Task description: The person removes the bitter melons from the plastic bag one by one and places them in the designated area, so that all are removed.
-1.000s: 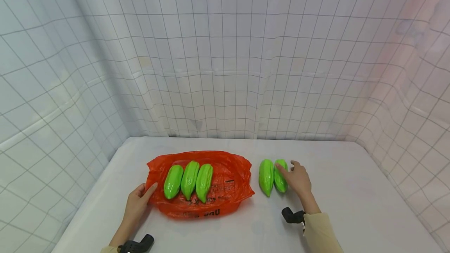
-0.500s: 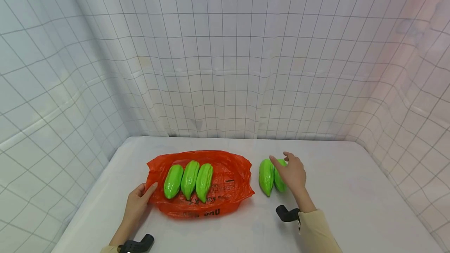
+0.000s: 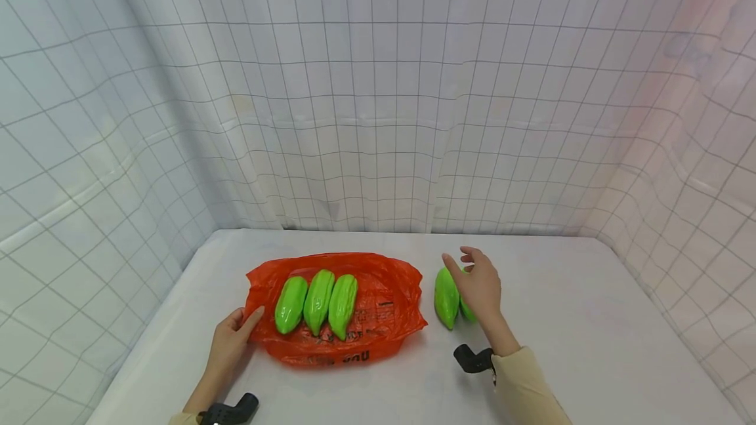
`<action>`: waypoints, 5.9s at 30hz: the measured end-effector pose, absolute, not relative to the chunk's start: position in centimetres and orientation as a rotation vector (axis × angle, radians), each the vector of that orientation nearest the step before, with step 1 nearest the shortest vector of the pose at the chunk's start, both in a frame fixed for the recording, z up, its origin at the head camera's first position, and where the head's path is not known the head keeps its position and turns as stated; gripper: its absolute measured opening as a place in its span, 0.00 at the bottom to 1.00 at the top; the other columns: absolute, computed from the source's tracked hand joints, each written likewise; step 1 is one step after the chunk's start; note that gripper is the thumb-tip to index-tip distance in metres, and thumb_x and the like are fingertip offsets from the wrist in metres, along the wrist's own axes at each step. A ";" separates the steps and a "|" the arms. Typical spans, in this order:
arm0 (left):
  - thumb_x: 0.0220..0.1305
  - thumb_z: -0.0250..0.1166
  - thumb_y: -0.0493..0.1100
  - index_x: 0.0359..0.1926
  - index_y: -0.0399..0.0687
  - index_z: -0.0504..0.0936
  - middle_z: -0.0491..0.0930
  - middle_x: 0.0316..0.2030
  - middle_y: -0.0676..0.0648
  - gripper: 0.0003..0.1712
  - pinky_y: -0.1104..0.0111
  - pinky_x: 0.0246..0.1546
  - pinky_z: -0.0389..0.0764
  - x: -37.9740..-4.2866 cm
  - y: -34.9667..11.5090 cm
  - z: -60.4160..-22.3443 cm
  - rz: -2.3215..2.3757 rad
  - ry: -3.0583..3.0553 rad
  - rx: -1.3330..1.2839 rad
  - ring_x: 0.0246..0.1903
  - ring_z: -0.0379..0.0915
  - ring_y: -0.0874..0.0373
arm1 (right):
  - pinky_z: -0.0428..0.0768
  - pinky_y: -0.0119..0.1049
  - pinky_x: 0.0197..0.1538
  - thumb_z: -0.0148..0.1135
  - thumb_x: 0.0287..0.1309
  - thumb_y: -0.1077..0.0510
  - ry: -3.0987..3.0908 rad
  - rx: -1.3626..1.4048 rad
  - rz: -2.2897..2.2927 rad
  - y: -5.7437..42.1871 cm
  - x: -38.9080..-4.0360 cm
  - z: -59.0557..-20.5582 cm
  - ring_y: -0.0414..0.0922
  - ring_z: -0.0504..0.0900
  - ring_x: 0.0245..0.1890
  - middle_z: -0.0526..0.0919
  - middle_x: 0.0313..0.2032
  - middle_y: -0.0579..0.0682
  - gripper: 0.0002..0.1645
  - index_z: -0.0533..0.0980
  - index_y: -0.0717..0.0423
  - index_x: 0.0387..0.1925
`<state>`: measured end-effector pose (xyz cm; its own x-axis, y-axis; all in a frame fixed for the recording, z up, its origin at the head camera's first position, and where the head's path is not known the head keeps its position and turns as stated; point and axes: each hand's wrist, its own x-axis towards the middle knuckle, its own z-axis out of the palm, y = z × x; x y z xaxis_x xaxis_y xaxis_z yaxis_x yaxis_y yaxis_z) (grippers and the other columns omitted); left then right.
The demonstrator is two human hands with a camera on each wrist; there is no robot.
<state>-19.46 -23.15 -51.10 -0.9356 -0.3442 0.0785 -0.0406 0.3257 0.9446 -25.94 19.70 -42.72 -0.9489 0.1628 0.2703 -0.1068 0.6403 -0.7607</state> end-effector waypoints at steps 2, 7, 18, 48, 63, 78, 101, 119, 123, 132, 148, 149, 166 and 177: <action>0.64 0.61 0.56 0.37 0.37 0.75 0.69 0.23 0.46 0.23 0.73 0.24 0.66 -19.5 -23.2 -51.1 -1.652 -2.329 0.351 0.27 0.64 0.57 | 0.74 0.51 0.46 0.59 0.60 0.39 -2.513 -0.021 1.227 19.4 -26.0 -42.6 0.56 0.78 0.45 0.79 0.47 0.62 0.35 0.72 0.62 0.56; 0.64 0.61 0.56 0.36 0.37 0.75 0.68 0.23 0.46 0.24 0.73 0.24 0.66 -19.5 -23.2 -51.1 -1.653 -2.332 0.357 0.27 0.64 0.57 | 0.76 0.50 0.46 0.60 0.60 0.41 -2.473 0.017 1.273 18.5 -26.0 -42.2 0.55 0.79 0.46 0.79 0.49 0.60 0.32 0.73 0.62 0.55; 0.64 0.61 0.57 0.37 0.37 0.75 0.68 0.23 0.47 0.24 0.73 0.25 0.66 -19.4 -23.2 -51.1 -1.657 -2.336 0.356 0.27 0.64 0.57 | 0.77 0.48 0.46 0.61 0.58 0.39 -2.488 0.105 1.367 16.6 -25.6 -41.5 0.54 0.80 0.48 0.78 0.52 0.58 0.35 0.73 0.61 0.55; 0.64 0.61 0.57 0.38 0.37 0.75 0.69 0.23 0.47 0.24 0.73 0.25 0.67 -19.3 -23.1 -51.0 -1.685 -2.338 0.364 0.27 0.64 0.57 | 0.75 0.46 0.50 0.65 0.59 0.54 -2.560 0.505 1.352 12.8 -25.6 -42.1 0.51 0.78 0.51 0.79 0.52 0.56 0.25 0.73 0.61 0.55; 0.64 0.61 0.56 0.38 0.36 0.75 0.69 0.23 0.46 0.23 0.73 0.25 0.66 -19.3 -23.1 -50.8 -1.696 -2.327 0.348 0.27 0.64 0.57 | 0.76 0.47 0.49 0.65 0.58 0.46 -2.742 0.537 1.451 11.9 -26.1 -42.0 0.53 0.77 0.51 0.78 0.52 0.57 0.30 0.72 0.57 0.58; 0.64 0.61 0.55 0.37 0.36 0.75 0.69 0.23 0.47 0.23 0.73 0.24 0.66 -19.4 -23.2 -50.9 -1.673 -2.333 0.350 0.26 0.64 0.58 | 0.75 0.49 0.48 0.63 0.58 0.41 -2.839 0.677 1.386 10.3 -26.7 -41.7 0.56 0.74 0.53 0.75 0.55 0.60 0.37 0.69 0.61 0.60; 0.64 0.61 0.56 0.38 0.36 0.75 0.69 0.23 0.46 0.23 0.73 0.25 0.67 -19.4 -23.2 -50.9 -1.673 -2.338 0.351 0.27 0.64 0.57 | 0.70 0.53 0.54 0.60 0.59 0.39 -2.999 0.824 1.271 8.3 -27.1 -42.0 0.57 0.70 0.57 0.71 0.58 0.63 0.43 0.63 0.65 0.64; 0.64 0.61 0.57 0.39 0.37 0.75 0.69 0.24 0.46 0.24 0.73 0.26 0.67 -19.3 -23.1 -51.0 -1.676 -2.345 0.363 0.28 0.64 0.57 | 0.70 0.52 0.54 0.59 0.59 0.37 -3.094 0.746 1.232 6.3 -27.6 -43.6 0.55 0.71 0.56 0.72 0.57 0.61 0.43 0.64 0.64 0.63; 0.64 0.61 0.56 0.38 0.37 0.75 0.69 0.24 0.46 0.23 0.73 0.26 0.67 -19.3 -23.1 -50.9 -1.667 -2.348 0.360 0.28 0.64 0.57 | 0.69 0.52 0.55 0.59 0.59 0.38 -3.091 0.730 1.233 5.8 -27.4 -43.9 0.56 0.70 0.57 0.70 0.58 0.62 0.45 0.62 0.67 0.63; 0.64 0.61 0.55 0.38 0.37 0.76 0.70 0.23 0.46 0.23 0.73 0.25 0.67 -19.3 -23.1 -51.0 -1.659 -2.338 0.356 0.27 0.65 0.57 | 0.66 0.53 0.58 0.61 0.56 0.37 -3.080 0.669 1.259 5.2 -27.2 -44.7 0.58 0.67 0.60 0.66 0.61 0.65 0.50 0.58 0.70 0.65; 0.64 0.62 0.56 0.38 0.37 0.75 0.69 0.23 0.47 0.24 0.73 0.24 0.65 -19.5 -23.1 -51.0 -1.645 -2.351 0.381 0.26 0.64 0.57 | 0.65 0.54 0.59 0.63 0.53 0.35 -3.079 0.557 1.334 4.2 -27.4 -45.5 0.60 0.63 0.63 0.63 0.63 0.68 0.56 0.55 0.72 0.66; 0.64 0.62 0.56 0.38 0.37 0.75 0.69 0.23 0.47 0.24 0.73 0.24 0.66 -19.5 -23.1 -51.0 -1.647 -2.352 0.382 0.26 0.64 0.57 | 0.65 0.54 0.59 0.63 0.53 0.35 -3.082 0.548 1.336 4.1 -27.4 -45.6 0.60 0.63 0.63 0.63 0.63 0.68 0.57 0.55 0.72 0.66; 0.64 0.62 0.55 0.36 0.37 0.75 0.68 0.22 0.47 0.22 0.73 0.24 0.65 -19.4 -23.1 -50.9 -1.639 -2.355 0.374 0.26 0.64 0.57 | 0.74 0.49 0.50 0.64 0.54 0.36 -3.012 0.574 1.418 3.3 -27.4 -46.5 0.53 0.74 0.49 0.74 0.50 0.61 0.48 0.62 0.71 0.59; 0.64 0.61 0.55 0.37 0.37 0.75 0.69 0.23 0.46 0.22 0.73 0.25 0.65 -19.3 -23.1 -50.9 -1.642 -2.355 0.362 0.26 0.64 0.57 | 0.75 0.48 0.48 0.64 0.54 0.38 -2.982 0.570 1.483 3.1 -27.1 -46.7 0.51 0.76 0.45 0.75 0.45 0.58 0.44 0.63 0.69 0.56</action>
<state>-19.33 -23.08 -50.88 -0.9386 -0.3398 0.0601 -0.0611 0.3350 0.9402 -27.11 3.12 -46.72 -0.9160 -0.3965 -0.0615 -0.1903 0.5643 -0.8033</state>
